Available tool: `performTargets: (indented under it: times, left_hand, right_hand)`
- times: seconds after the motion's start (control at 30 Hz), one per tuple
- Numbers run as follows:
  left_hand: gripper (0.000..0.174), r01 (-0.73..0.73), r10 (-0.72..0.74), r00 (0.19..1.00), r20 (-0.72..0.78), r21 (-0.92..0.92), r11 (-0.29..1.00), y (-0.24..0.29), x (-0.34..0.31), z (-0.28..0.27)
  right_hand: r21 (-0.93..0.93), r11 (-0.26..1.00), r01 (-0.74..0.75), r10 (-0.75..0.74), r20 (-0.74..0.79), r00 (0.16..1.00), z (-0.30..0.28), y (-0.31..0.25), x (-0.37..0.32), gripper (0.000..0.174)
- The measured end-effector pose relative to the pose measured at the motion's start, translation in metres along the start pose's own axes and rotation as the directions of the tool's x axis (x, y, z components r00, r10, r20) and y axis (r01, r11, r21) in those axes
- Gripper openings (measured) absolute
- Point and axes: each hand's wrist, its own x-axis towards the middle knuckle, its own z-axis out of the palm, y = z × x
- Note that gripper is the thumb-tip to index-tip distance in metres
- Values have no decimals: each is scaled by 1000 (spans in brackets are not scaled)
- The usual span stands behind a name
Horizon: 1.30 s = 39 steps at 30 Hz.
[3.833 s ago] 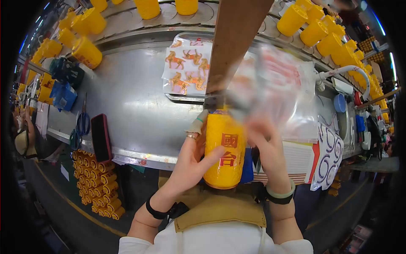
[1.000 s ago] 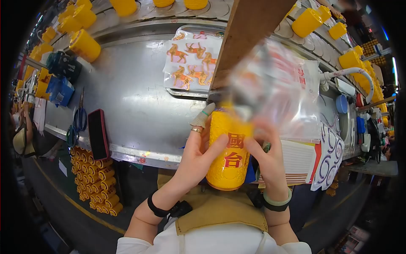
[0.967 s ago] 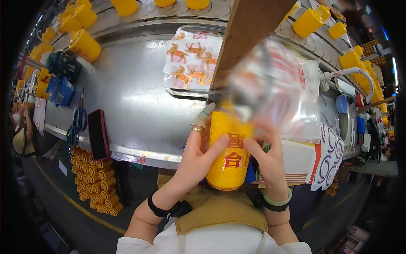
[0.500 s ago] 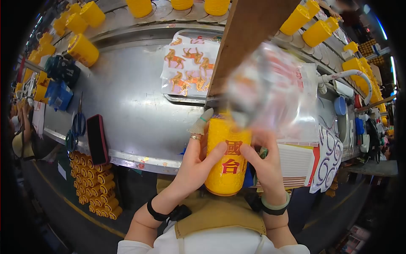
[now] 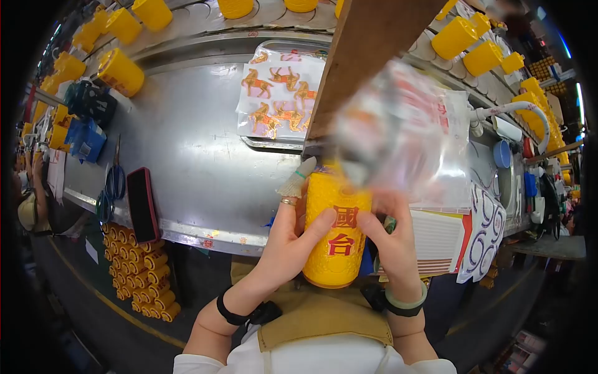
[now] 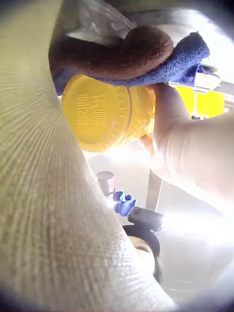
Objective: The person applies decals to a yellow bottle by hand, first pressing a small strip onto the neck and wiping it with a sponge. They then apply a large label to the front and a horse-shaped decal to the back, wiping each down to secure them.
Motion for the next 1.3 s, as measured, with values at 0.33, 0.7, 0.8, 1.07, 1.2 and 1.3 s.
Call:
performTargets:
  times: [0.33, 0.7, 0.8, 1.07, 1.2, 1.3]
  left_hand:
    - [72, -7, 7, 1000, 6, -14, 1000, 0, 1, 0]
    - [73, -58, 58, 998, -2, 18, 998, -7, -1, 2]
    - [72, -43, 43, 999, -13, -7, 999, -2, -2, 5]
    - [71, -41, 41, 999, -16, -6, 999, -3, -2, 6]
    - [70, -27, 26, 999, -35, -26, 999, -2, -2, 7]
    - [71, -45, 46, 999, -30, 12, 999, -3, -1, 6]
  right_hand:
    - [-23, 999, 25, -25, -18, 1000, 1, 1, 0, 58]
    - [-79, 996, 38, -40, -26, 999, 4, 0, 1, 58]
    - [-78, 996, 43, -45, -25, 999, 4, -1, 1, 59]
    - [-62, 997, 40, -42, -28, 999, 4, 1, 1, 59]
    - [-74, 996, 42, -44, -35, 998, 3, -2, 0, 58]
    - [-127, 992, -26, 22, -38, 999, -12, -8, 1, 49]
